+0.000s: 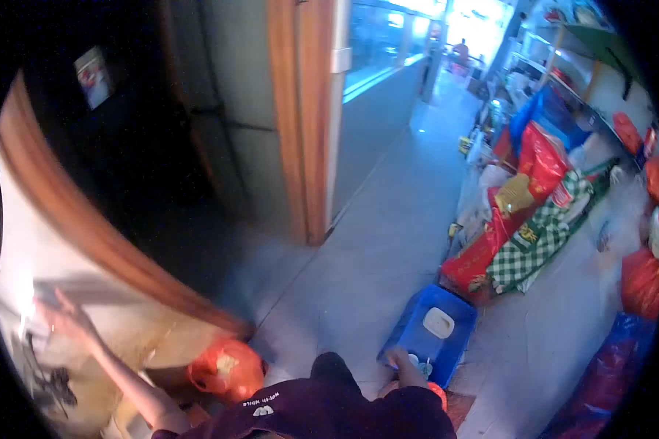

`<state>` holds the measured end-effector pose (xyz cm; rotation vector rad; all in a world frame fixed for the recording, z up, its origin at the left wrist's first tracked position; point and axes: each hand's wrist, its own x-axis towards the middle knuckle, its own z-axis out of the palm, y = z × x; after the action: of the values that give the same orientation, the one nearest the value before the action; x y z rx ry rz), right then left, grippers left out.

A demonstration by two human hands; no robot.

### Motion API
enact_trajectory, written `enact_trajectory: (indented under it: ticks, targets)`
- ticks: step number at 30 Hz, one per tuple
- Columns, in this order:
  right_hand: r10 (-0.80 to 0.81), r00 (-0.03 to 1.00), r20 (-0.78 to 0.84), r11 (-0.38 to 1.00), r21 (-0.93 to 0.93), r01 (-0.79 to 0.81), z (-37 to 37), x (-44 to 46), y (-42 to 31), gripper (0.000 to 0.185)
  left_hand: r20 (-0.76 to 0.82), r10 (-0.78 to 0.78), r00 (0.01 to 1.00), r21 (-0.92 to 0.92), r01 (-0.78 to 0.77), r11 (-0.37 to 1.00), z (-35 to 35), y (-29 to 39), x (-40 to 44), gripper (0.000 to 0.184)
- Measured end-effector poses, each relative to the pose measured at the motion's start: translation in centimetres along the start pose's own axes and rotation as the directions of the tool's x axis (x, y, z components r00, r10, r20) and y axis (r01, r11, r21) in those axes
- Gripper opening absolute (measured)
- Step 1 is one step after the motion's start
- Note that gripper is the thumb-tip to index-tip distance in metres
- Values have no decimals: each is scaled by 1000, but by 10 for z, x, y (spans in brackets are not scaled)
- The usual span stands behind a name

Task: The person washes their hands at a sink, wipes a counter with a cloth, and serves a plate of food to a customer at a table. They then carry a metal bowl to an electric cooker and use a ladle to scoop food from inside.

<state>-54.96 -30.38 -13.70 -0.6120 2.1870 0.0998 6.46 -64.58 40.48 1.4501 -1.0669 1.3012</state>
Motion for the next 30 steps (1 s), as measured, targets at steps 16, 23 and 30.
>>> enact_trajectory:
  ticks: [16,23,30]
  targets:
    - [-418,762,-495,836,120,536,-315,212,-149,14,795,503,339,-603,534,593,161,459,-305,23]
    - [-575,760,-302,286,796,533,-582,281,-263,30,130,459,-879,-858,133,497,177,554,-558,35]
    - [69,986,-150,997,51,-62,-561,416,-40,36,312,529,-789,-603,266,752,248,888,-561,32]
